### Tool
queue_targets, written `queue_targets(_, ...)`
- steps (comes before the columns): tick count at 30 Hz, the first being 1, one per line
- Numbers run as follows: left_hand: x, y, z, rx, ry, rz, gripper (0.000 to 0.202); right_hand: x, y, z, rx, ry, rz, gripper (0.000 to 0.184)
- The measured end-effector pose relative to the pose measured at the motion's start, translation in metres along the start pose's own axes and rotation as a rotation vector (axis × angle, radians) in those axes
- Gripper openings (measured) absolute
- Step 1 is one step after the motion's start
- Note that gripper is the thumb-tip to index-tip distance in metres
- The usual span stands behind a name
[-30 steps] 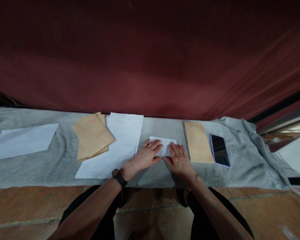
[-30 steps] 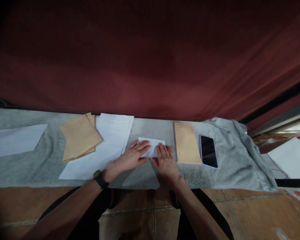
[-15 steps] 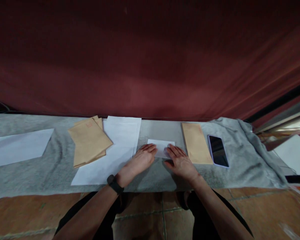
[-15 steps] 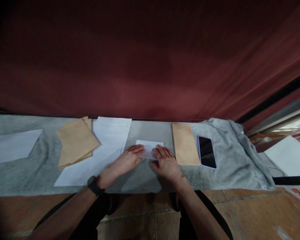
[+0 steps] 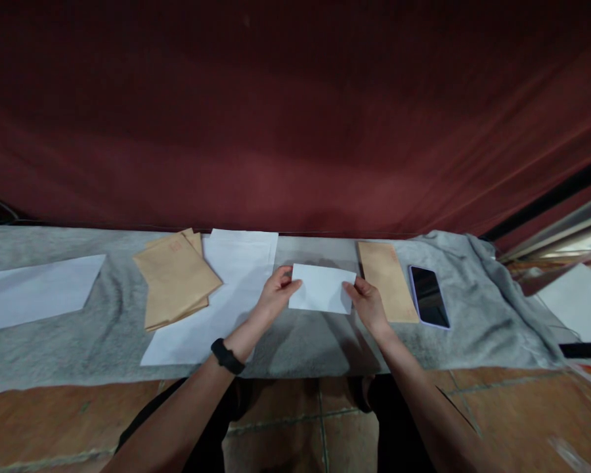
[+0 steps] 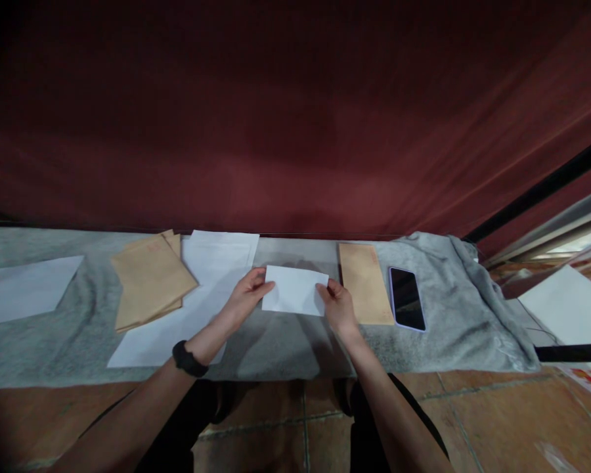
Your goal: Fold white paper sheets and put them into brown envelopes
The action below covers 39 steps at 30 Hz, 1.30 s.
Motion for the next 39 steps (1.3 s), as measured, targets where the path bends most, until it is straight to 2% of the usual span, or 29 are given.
queue_targets(2, 0.002, -0.001, 0.009, 0.027, -0.036, 0.005, 0.048, 0.002, 0.003, -0.003, -0.111, -0.019, -0.031, 0.039)
queue_targets(5, 0.005, -0.002, 0.021, 0.201, -0.03, -0.025, 0.059, 0.003, 0.006, -0.006, -0.4, -0.087, -0.057, 0.032)
queue_targets(8, 0.007, -0.002, 0.024, 0.473, 0.101, -0.106, 0.063, -0.001, 0.011, -0.009, -0.686, -0.141, -0.054, 0.026)
queue_targets(11, 0.007, -0.001, 0.021, 0.696, 0.222, -0.148, 0.064, -0.005, 0.015, -0.012, -0.849, -0.219, -0.049, 0.034)
queue_targets(14, 0.005, 0.001, 0.019, 0.797, 0.249, -0.127, 0.063, -0.007, 0.017, -0.011, -0.896, -0.358, -0.078, 0.045)
queue_targets(17, 0.003, 0.003, 0.02, 0.871, 0.288, -0.125, 0.061, -0.008, 0.019, -0.008, -0.941, -0.469, -0.106, 0.046)
queue_targets(22, -0.003, 0.007, 0.022, 0.986, 0.378, -0.124, 0.054, -0.019, 0.034, -0.004, -0.822, -0.633, 0.072, 0.045)
queue_targets(25, -0.007, 0.007, 0.021, 1.012, 0.403, -0.104, 0.05, -0.031, 0.046, -0.007, -0.824, -0.661, 0.155, 0.049)
queue_targets(29, -0.012, 0.008, 0.015, 1.099, 0.397, -0.097, 0.048, -0.04, 0.052, -0.011, -0.903, -0.678, 0.163, 0.055)
queue_targets(32, -0.019, 0.015, 0.014, 1.219, 0.501, -0.1, 0.047, -0.04, 0.053, -0.013, -0.934, -0.681, 0.161, 0.056)
queue_targets(36, -0.028, 0.03, 0.026, 1.227, 0.665, 0.048, 0.049, -0.042, 0.052, -0.016, -0.974, -0.706, 0.166, 0.056)
queue_targets(39, -0.032, 0.036, 0.039, 1.212, 0.694, 0.09, 0.061, -0.045, 0.052, -0.019, -1.0, -0.733, 0.142, 0.058)
Point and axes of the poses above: each hand's wrist, its own x-axis towards the middle knuckle, its own y-axis out of the palm, z = x × y, the point moved 1 cm from there along x, towards the middle knuckle, and after that the axes turned 9 degrees about -z, right-handed, at the moved point
